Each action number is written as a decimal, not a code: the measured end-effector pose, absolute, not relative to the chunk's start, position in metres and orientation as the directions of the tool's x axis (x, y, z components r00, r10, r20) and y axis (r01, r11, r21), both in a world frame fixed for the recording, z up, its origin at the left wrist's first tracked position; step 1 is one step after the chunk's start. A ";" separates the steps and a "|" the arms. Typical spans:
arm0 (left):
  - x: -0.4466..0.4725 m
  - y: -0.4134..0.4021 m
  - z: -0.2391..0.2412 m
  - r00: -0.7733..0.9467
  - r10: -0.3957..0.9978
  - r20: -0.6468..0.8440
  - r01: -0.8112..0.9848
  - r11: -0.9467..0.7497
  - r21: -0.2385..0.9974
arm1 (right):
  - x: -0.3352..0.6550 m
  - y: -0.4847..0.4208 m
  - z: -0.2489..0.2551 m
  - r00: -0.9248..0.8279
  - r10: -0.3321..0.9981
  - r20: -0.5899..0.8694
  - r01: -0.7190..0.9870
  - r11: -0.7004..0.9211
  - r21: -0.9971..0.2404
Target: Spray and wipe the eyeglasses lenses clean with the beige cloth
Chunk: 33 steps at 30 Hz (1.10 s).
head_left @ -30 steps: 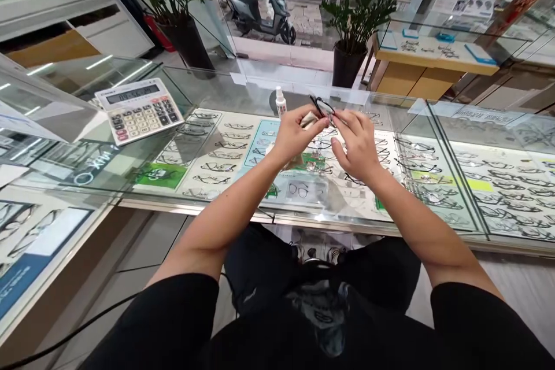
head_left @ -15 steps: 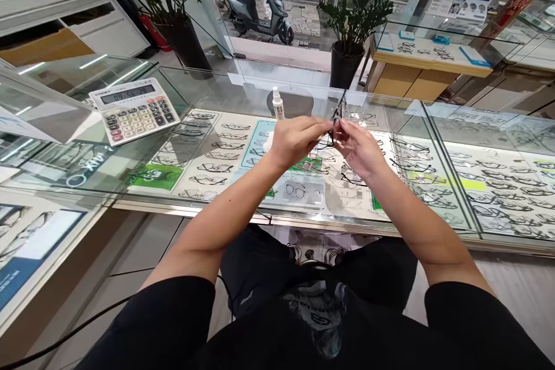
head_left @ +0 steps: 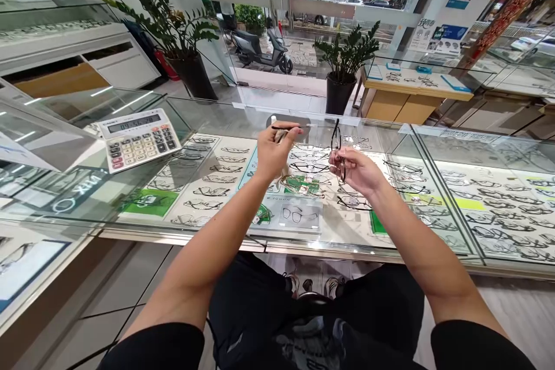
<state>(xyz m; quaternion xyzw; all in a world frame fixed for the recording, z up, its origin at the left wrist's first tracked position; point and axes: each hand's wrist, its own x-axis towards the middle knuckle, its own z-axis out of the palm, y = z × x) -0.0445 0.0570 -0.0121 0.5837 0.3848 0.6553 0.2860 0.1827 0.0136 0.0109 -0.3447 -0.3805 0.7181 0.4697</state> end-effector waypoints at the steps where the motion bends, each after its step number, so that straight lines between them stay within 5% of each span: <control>1: -0.046 0.059 -0.011 -0.149 0.857 0.494 0.024 -0.496 0.868 | 0.183 0.013 0.011 -0.338 0.931 -0.138 -0.392 -0.273 -0.878; 7: -0.048 0.065 -0.010 -0.037 0.944 0.328 -0.100 -0.330 0.939 | 0.181 0.013 0.010 -0.329 0.934 -0.141 -0.481 -0.295 -0.826; 18: -0.056 0.057 0.001 0.010 0.962 0.272 0.088 -0.272 0.958 | 0.194 0.019 0.014 0.008 1.000 0.002 -0.388 0.005 -0.922; 24: -0.050 0.047 0.004 0.299 0.910 0.287 0.177 -0.348 0.921 | 0.187 0.013 0.011 -0.104 0.993 0.052 -0.315 0.017 -0.949; 33: -0.046 0.045 -0.005 0.210 0.858 0.470 0.038 -0.487 0.872 | 0.181 0.009 0.008 -0.248 0.962 0.112 -0.247 0.049 -0.968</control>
